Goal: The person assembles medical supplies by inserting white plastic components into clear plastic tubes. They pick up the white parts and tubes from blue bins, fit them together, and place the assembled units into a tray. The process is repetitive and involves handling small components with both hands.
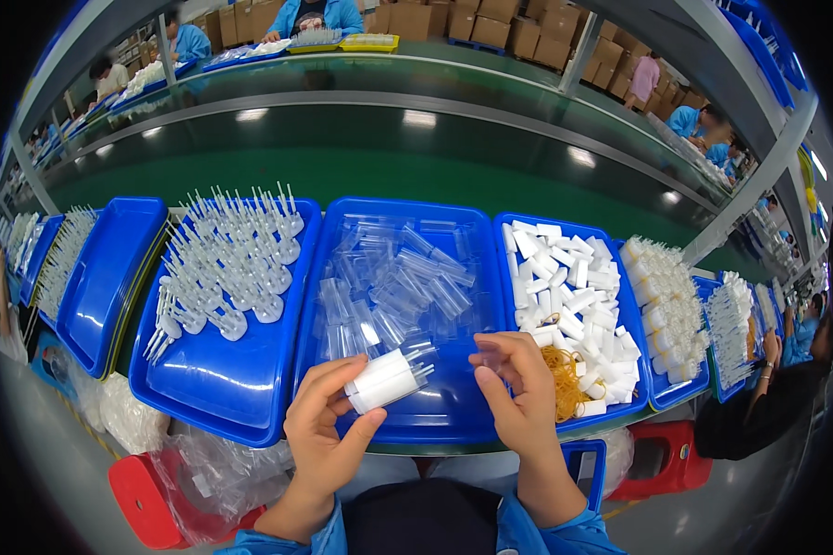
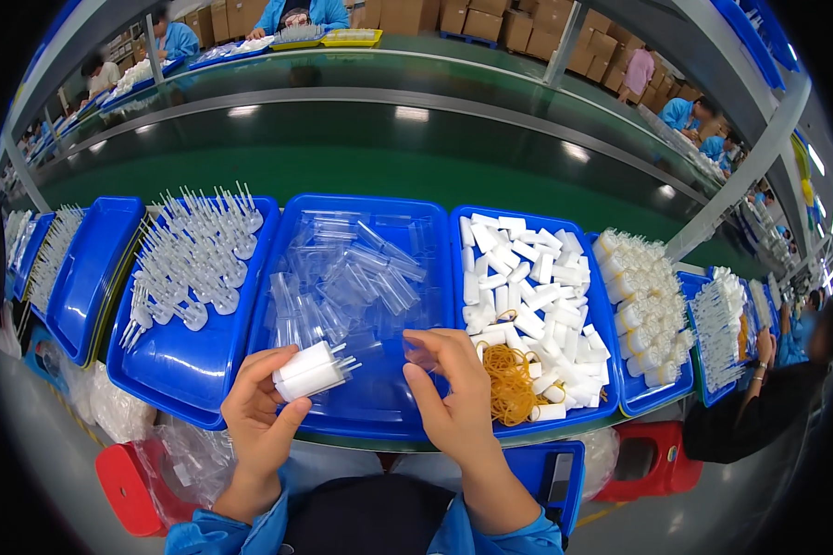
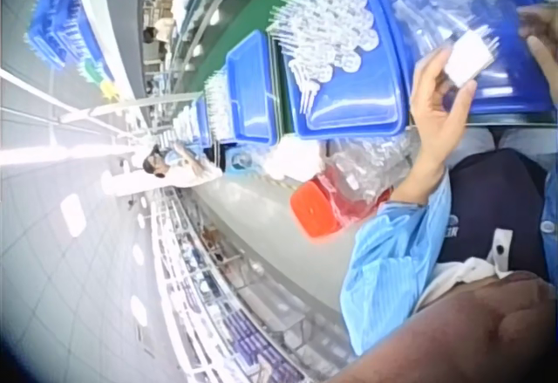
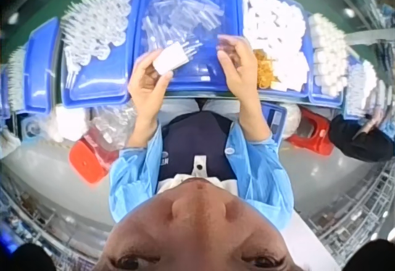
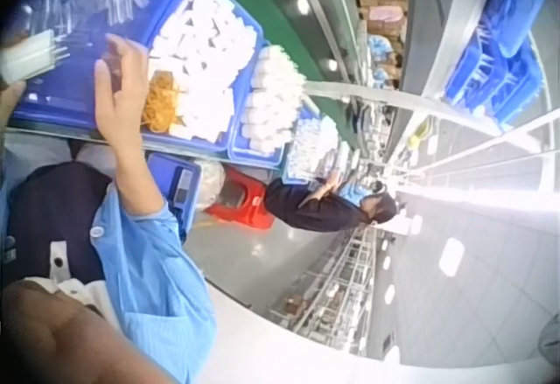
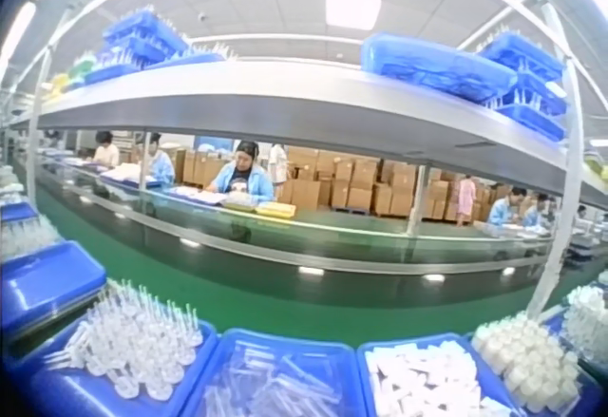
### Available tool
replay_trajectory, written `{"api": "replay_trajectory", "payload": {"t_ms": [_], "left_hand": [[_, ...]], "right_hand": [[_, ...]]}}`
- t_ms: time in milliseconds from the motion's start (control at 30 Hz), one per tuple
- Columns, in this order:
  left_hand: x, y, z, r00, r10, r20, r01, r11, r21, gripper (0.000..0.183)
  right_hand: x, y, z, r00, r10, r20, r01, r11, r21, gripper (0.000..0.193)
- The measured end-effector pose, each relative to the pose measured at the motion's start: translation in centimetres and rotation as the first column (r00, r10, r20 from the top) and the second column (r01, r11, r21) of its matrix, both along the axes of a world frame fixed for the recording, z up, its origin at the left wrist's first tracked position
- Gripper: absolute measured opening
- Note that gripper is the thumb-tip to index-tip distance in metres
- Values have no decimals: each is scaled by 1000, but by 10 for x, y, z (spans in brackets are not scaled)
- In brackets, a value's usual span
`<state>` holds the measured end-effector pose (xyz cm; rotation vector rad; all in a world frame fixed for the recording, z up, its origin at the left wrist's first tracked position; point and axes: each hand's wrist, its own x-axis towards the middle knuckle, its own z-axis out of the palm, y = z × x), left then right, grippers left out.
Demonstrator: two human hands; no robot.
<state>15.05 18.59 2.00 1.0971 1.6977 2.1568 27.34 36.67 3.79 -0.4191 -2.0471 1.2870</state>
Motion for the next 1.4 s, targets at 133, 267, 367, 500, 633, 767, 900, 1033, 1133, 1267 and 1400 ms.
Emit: {"api": "replay_trajectory", "payload": {"t_ms": [133, 267, 367, 500, 633, 767, 900, 1033, 1133, 1267, 1400], "left_hand": [[8, 3, 4, 980, -81, 179, 76, 996, 36, 45], [13, 5, 10, 939, -211, 271, 194, 977, 90, 40], [16, 6, 12, 929, -261, 263, 243, 965, 102, 36], [16, 7, 5, 953, -249, 173, 238, 968, 85, 33], [19, 9, 7, 966, -211, 150, 205, 977, 53, 33], [20, 7, 7, 971, -190, 145, 189, 982, 24, 33], [22, 7, 5, 964, -201, 172, 200, 979, 23, 35], [21, 7, 3, 959, -211, 189, 212, 977, 18, 37], [21, 6, 0, 958, -222, 179, 221, 975, 25, 37], [22, 6, 3, 959, -226, 174, 226, 974, 19, 37], [21, 6, 2, 959, -222, 178, 222, 975, 17, 36]], "right_hand": [[13, -3, 2, 994, 46, -102, -87, 892, -444, 31], [24, 0, -2, 978, 99, -184, -184, 823, -537, 35], [28, 4, -7, 931, 103, -349, -316, 705, -635, 37], [33, 8, -11, 854, 105, -510, -488, 502, -714, 40], [33, 11, -16, 793, 141, -593, -584, 452, -674, 40], [30, 9, -11, 795, 123, -594, -582, 429, -690, 33], [30, 0, -11, 916, 63, -396, -310, 739, -598, 26], [32, -4, -13, 931, -11, -365, -150, 899, -411, 30], [28, -11, -5, 965, -49, -257, -77, 885, -458, 26], [27, -13, -8, 967, 2, -253, -121, 882, -455, 24], [30, -14, -6, 962, 69, -264, -181, 884, -430, 23]]}}
